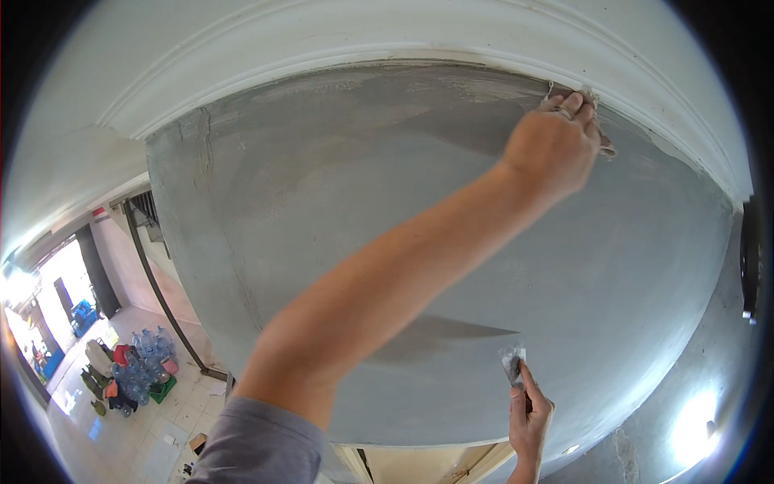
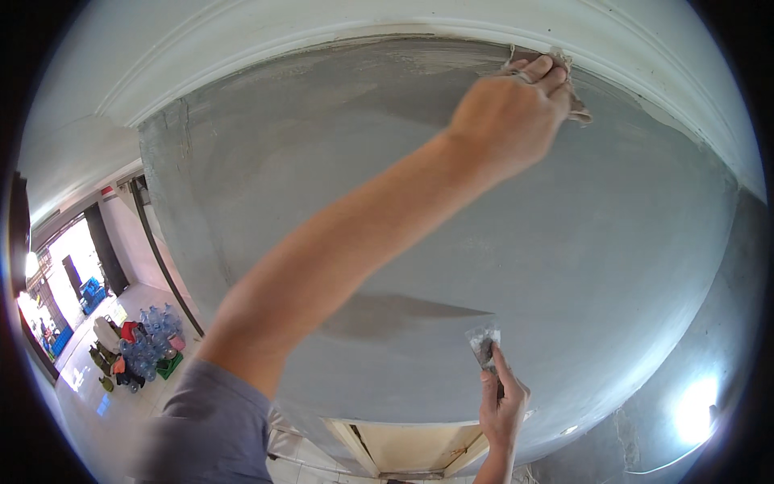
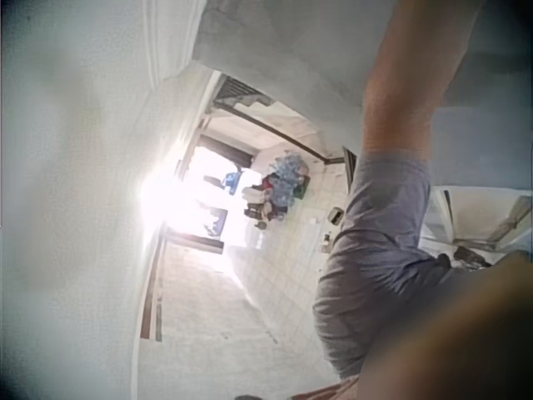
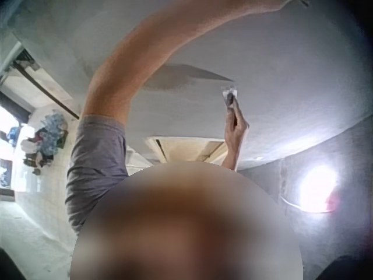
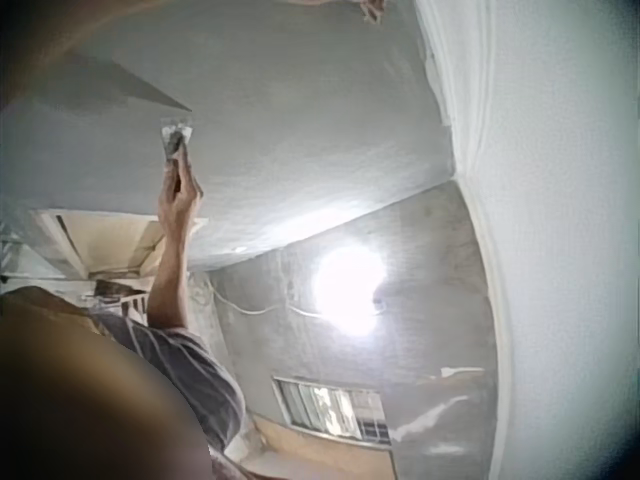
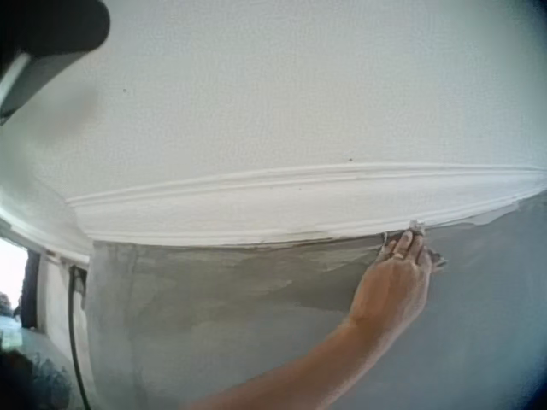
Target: Apply wall putty and sand a crack in a wall near a staircase.
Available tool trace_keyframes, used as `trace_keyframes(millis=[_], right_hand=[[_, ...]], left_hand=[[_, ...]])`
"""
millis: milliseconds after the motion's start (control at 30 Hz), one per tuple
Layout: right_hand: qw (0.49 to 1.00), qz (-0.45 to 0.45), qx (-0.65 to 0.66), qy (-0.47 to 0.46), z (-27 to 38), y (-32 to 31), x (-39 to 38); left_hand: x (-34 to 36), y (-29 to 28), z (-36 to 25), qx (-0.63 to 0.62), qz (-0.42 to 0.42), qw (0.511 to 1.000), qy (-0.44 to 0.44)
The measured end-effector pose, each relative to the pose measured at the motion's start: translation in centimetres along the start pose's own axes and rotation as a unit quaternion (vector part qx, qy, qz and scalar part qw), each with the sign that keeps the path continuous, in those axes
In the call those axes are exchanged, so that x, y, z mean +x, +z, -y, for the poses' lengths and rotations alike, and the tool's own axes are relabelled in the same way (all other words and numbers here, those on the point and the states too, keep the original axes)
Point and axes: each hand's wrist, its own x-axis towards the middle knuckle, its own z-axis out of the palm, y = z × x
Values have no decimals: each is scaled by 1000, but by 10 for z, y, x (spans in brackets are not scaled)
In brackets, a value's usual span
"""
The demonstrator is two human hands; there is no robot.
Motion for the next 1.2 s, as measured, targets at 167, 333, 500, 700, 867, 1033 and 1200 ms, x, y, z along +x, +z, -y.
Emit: trace_keyframes(millis=[167,333,500,700,867,1033,1200], right_hand=[[998,31,-26,49,2,-10,-3],[998,41,-26,28,-13,-34,-14],[998,-4,-61,-4,-31,-66,-21],[999,38,-17,-3,10,-36,-4],[994,91,-6,-59,33,0,3],[986,110,5,-124,50,14,8],[989,92,17,-110,53,12,18]], left_hand=[[-27,-69,69,-72,161,984,-26],[-84,-157,128,-35,159,982,-101],[-114,-159,123,71,85,981,-160],[-53,-88,57,206,106,970,-74],[-73,-107,76,137,80,987,-19],[-151,-237,176,104,198,927,-301],[-212,-269,218,238,80,933,-256]])
